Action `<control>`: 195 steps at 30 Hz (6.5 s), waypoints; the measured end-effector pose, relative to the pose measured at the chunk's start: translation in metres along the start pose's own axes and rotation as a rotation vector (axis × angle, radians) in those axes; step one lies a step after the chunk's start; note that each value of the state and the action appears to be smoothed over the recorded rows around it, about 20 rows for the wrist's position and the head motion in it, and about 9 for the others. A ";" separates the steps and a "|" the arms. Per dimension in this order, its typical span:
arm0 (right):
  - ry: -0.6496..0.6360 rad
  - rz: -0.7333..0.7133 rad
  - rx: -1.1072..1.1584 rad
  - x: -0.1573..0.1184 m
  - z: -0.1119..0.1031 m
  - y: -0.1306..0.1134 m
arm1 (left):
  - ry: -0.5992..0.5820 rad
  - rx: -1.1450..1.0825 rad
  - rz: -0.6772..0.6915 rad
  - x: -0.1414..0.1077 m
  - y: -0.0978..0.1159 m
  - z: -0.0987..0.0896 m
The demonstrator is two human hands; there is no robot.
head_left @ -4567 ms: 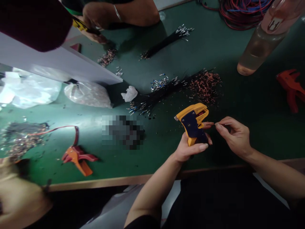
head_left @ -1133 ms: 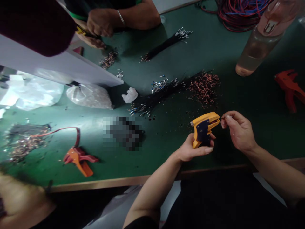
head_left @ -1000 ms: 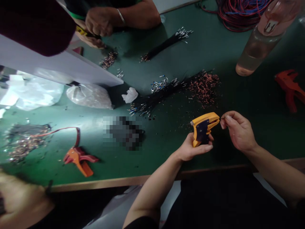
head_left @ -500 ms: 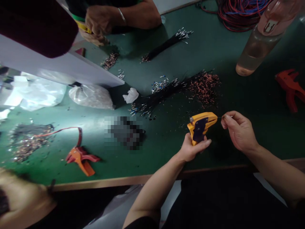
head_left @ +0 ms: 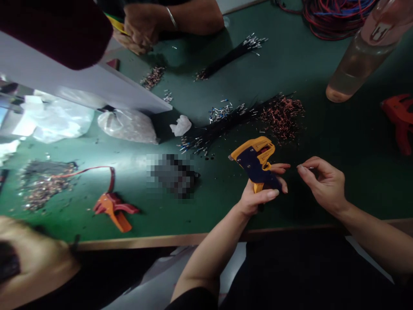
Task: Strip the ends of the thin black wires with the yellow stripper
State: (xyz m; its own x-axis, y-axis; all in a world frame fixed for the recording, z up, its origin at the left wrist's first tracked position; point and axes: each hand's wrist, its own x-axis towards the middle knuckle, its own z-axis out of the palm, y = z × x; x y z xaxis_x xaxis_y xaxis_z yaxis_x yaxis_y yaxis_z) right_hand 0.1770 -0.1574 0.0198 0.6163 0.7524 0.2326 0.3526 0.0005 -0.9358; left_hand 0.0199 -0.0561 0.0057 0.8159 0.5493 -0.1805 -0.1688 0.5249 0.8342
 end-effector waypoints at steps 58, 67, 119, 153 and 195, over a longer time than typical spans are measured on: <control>-0.077 -0.689 -0.355 -0.002 -0.001 -0.006 | 0.040 0.269 -0.073 -0.002 0.003 0.009; -0.061 -0.637 -0.264 -0.002 -0.002 -0.006 | 0.140 0.275 -0.142 -0.004 -0.001 0.011; 0.072 0.240 0.279 0.009 -0.001 0.001 | -0.081 0.090 -0.177 -0.002 -0.009 0.001; 0.036 -0.621 -0.347 0.001 0.001 -0.011 | -0.023 0.257 0.003 -0.003 -0.002 0.005; 0.070 0.216 0.344 0.006 -0.001 0.002 | -0.165 -0.052 -0.294 -0.002 -0.003 -0.001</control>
State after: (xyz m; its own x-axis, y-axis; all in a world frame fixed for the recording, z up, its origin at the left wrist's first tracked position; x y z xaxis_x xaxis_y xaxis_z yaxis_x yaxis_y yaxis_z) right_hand 0.1822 -0.1539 0.0197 0.7012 0.7124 0.0280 -0.0385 0.0770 -0.9963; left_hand 0.0179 -0.0583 0.0026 0.9114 0.2594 -0.3194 0.0625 0.6800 0.7305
